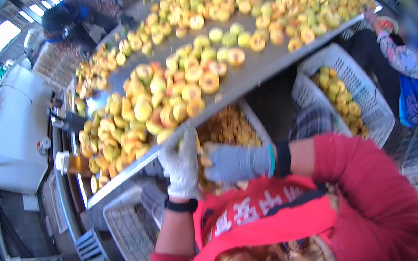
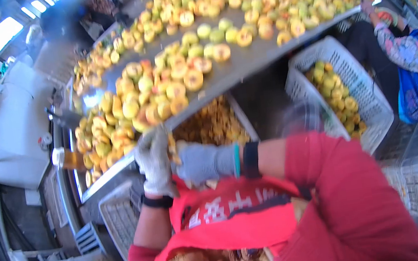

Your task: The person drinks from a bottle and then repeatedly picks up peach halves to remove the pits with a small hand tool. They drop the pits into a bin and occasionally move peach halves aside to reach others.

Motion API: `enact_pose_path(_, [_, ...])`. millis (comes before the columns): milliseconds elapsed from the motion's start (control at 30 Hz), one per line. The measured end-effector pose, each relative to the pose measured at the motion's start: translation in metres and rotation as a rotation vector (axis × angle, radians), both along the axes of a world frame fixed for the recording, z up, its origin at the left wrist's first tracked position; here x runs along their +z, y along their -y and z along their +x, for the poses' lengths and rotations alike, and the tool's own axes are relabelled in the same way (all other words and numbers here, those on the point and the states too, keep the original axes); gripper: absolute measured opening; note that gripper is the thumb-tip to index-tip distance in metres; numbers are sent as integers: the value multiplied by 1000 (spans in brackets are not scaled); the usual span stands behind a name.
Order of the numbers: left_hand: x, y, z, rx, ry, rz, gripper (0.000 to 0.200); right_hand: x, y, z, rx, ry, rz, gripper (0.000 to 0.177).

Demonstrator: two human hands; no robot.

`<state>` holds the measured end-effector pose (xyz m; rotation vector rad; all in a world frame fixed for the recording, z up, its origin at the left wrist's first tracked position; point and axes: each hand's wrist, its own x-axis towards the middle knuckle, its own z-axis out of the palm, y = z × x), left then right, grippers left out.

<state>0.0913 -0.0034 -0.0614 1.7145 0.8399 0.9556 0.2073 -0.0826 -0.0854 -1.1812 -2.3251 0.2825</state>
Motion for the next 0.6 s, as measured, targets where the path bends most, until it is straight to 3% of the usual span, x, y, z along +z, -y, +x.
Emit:
enact_pose_path(33, [-2,-3,-2,-46,39,-125,16,-11,-5,5,71,64,185,32])
enact_pose_path(100, [-4,-12,-7,-166,-48,-174,15,7,-1,8,-78,-148,-62,31])
enact_pose_path(167, [7,-23,-9,-307,-203,-172,17,58,17,4,-391,-505,-894,31])
enact_pose_path(200, [18,-24,-10,-382,-315,-216,18,58,17,4,-368,-556,-950,32])
enact_pose_path(400, [20,-23,-16,-439,-267,-321,19,51,19,4,-176,-835,-1201,30])
enact_pose_path(500, [5,-16,-12,-290,-116,-174,19,52,16,-2,-383,-643,-957,33])
enact_pose_path(600, [-8,-6,-2,51,89,-18,19,-10,-3,-11,-365,-406,-425,36])
